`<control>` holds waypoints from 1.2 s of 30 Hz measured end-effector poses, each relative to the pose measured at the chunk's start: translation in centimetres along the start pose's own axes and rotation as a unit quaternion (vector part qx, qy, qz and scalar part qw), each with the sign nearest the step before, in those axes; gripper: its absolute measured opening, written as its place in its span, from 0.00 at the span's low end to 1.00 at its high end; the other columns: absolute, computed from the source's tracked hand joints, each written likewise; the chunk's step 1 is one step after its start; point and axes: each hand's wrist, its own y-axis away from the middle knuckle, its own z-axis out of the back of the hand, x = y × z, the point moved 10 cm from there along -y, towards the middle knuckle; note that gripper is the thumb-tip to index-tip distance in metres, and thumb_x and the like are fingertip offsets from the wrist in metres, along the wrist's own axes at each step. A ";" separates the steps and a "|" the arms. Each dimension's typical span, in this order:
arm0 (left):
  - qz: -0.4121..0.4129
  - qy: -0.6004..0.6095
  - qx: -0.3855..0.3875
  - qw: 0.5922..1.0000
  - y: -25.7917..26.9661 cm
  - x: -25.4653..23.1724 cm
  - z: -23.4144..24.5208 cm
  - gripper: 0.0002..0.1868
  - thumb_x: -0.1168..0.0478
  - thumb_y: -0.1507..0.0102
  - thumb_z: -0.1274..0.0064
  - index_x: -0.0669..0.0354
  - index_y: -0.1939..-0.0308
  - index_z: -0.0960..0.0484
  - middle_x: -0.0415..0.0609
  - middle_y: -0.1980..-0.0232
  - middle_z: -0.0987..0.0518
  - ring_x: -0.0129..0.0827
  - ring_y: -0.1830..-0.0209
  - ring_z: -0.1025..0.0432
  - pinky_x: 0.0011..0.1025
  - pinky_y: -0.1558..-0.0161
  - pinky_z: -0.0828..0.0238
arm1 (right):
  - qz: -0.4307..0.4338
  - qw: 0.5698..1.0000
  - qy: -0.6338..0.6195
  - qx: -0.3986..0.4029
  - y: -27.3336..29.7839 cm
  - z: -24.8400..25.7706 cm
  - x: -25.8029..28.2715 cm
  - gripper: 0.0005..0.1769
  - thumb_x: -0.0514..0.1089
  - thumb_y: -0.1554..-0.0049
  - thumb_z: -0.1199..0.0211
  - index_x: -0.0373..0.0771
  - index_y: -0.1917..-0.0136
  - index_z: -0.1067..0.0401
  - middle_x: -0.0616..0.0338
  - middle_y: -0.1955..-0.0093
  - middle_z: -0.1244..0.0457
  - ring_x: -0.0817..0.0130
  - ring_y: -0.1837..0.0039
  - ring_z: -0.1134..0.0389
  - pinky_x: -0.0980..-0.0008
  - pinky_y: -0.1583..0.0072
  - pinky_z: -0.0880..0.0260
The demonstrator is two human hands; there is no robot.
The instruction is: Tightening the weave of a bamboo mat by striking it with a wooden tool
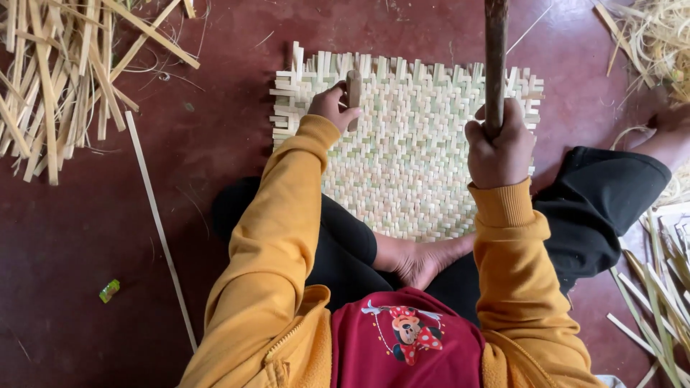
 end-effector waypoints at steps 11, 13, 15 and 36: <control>-0.049 -0.120 -0.066 0.989 0.1 -1.1 -0.6 0.19 0.60 0.44 0.36 0.61 0.51 0.20 0.49 0.49 0.16 0.42 0.56 0.22 0.33 0.51 0.26 | 0.118 0.990 -0.077 -0.002 -0.6 3.1 6.6 0.14 0.21 0.42 0.38 0.34 0.48 0.34 0.64 0.67 0.46 0.72 0.67 0.50 0.72 0.60 0.44; -0.045 -0.121 -0.069 0.989 -0.1 -0.8 -0.8 0.20 0.61 0.44 0.36 0.61 0.50 0.20 0.48 0.50 0.16 0.39 0.58 0.21 0.32 0.52 0.25 | 0.134 0.987 -0.093 -0.001 -1.6 2.9 6.7 0.13 0.22 0.41 0.39 0.34 0.48 0.35 0.64 0.66 0.47 0.72 0.66 0.51 0.72 0.59 0.44; -0.041 -0.126 -0.066 0.989 -0.2 -0.7 -0.7 0.20 0.61 0.44 0.35 0.61 0.50 0.20 0.48 0.52 0.15 0.37 0.61 0.21 0.30 0.54 0.24 | 0.144 0.983 -0.110 -0.002 -2.9 0.9 5.1 0.13 0.22 0.40 0.40 0.35 0.49 0.35 0.64 0.65 0.47 0.72 0.65 0.51 0.71 0.58 0.44; 0.053 -0.076 0.014 0.996 1.2 -1.7 -0.6 0.29 0.67 0.43 0.38 0.54 0.37 0.26 0.46 0.51 0.15 0.35 0.54 0.20 0.32 0.47 0.23 | 0.098 0.860 0.405 0.293 -1.9 -11.4 -0.8 0.10 0.49 0.30 0.50 0.44 0.52 0.36 0.62 0.69 0.35 0.65 0.70 0.34 0.63 0.65 0.33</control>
